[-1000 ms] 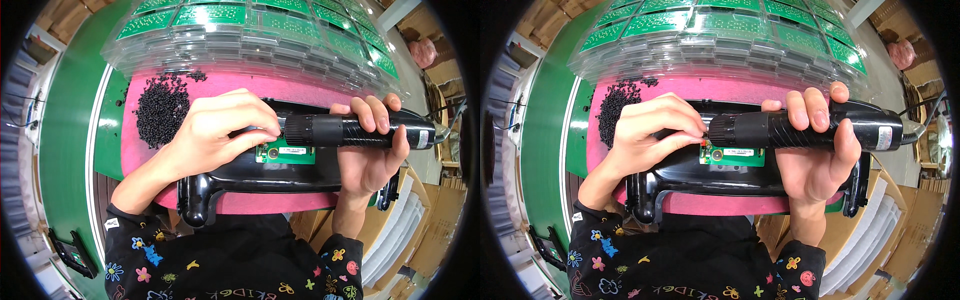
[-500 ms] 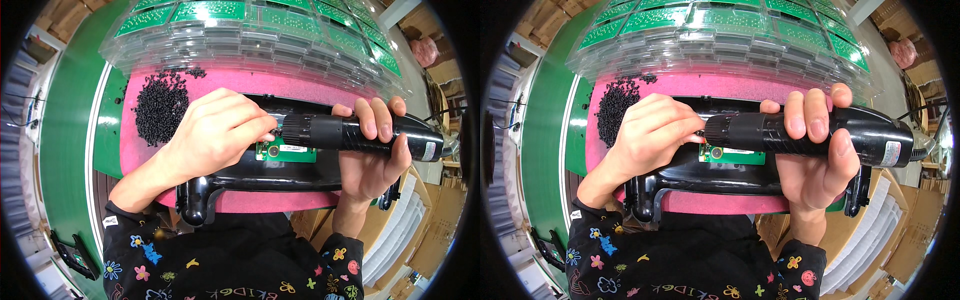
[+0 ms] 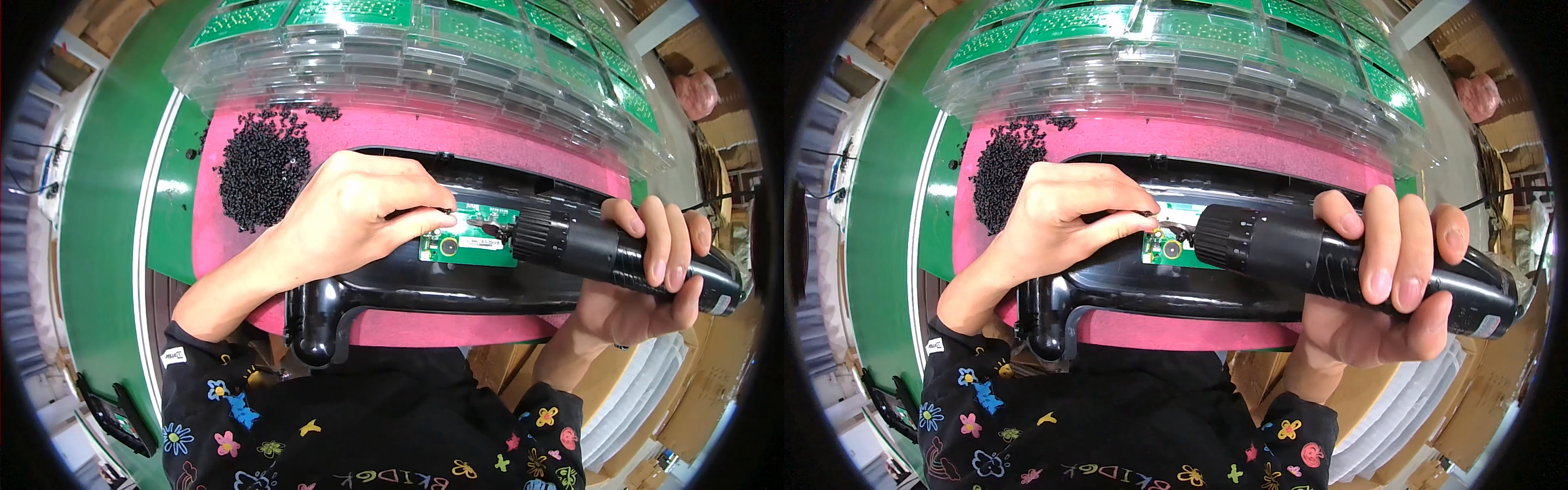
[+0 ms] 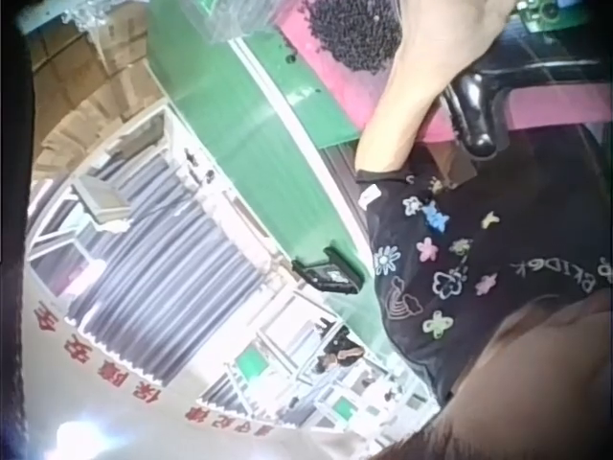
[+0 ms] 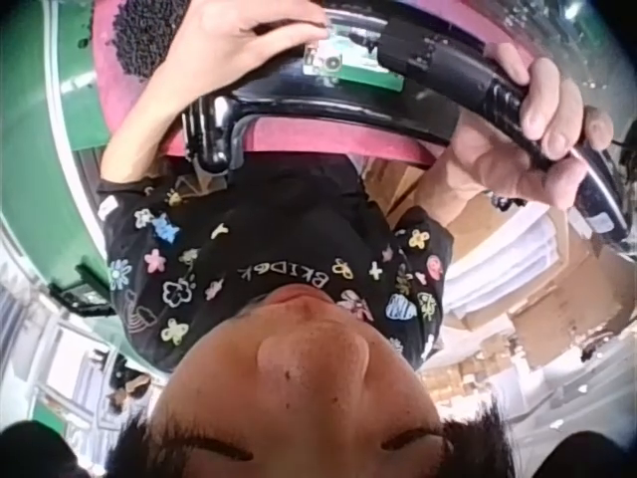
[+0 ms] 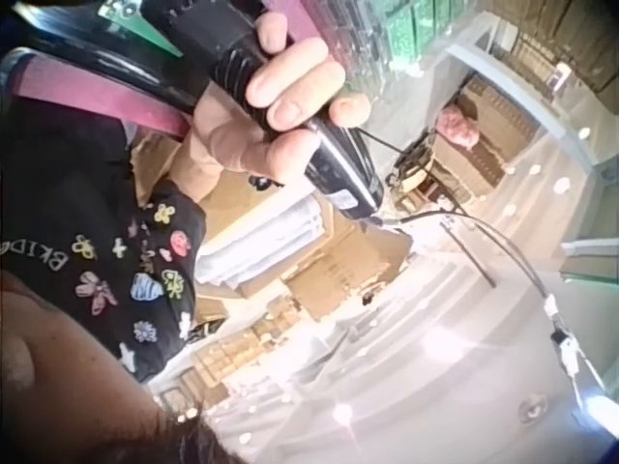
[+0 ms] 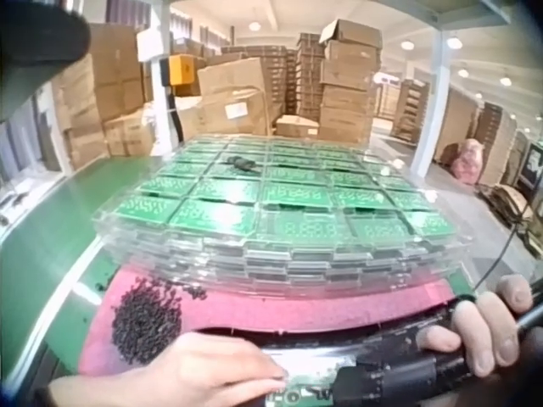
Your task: Installing circuit boards into plastic housings and securing them with screws using an electric screwdriver.
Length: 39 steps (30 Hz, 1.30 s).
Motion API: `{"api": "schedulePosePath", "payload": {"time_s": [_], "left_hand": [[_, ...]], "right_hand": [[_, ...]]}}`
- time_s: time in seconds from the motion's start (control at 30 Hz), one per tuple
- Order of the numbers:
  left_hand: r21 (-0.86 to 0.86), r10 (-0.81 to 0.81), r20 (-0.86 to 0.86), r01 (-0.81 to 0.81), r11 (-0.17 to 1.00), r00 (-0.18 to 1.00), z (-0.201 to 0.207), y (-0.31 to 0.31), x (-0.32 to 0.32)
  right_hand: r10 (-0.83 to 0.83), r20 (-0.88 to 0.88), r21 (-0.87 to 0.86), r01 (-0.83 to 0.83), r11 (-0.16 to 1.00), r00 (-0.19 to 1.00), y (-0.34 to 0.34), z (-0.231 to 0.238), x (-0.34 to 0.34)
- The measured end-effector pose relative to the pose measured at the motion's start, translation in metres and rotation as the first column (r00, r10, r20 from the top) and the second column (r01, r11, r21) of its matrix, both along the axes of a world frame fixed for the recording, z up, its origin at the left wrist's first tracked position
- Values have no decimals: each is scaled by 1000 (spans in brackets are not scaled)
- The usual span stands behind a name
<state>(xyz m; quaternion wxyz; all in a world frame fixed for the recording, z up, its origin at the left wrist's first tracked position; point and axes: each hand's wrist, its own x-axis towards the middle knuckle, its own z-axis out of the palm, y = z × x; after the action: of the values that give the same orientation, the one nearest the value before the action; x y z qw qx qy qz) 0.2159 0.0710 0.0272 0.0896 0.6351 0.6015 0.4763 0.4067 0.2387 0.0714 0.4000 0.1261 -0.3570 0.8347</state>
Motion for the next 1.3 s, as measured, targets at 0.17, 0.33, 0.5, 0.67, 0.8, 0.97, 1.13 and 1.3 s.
{"api": "schedulePosePath", "payload": {"time_s": [0.17,0.33,0.5,0.67,0.8,0.97,1.13,1.3], "left_hand": [[-13,-22,25,23,1000,999,1,-1,-1],[-7,-55,14,55,998,998,-1,0,-1],[-102,-61,118,73,992,991,1,0,1],[-193,-63,133,88,977,989,2,-1,2],[-167,46,-81,-59,984,996,-5,1,0],[-260,103,-44,-111,959,994,7,-3,2],[-344,99,-58,-113,932,993,6,-3,4],[-211,3,-78,-20,977,997,-1,-1,3]], "right_hand": [[10,21,9,-10,1000,1000,-4,-2,-5],[19,41,38,-21,999,999,-6,-5,-5],[11,29,65,-13,998,1000,-7,-7,-4],[28,37,110,-31,993,999,-6,-7,-3],[-68,-2,170,67,983,998,0,-2,3],[-258,133,285,212,935,957,16,-1,12],[-335,225,391,230,891,915,21,-12,1],[-371,271,440,228,869,888,16,-12,0]]}}
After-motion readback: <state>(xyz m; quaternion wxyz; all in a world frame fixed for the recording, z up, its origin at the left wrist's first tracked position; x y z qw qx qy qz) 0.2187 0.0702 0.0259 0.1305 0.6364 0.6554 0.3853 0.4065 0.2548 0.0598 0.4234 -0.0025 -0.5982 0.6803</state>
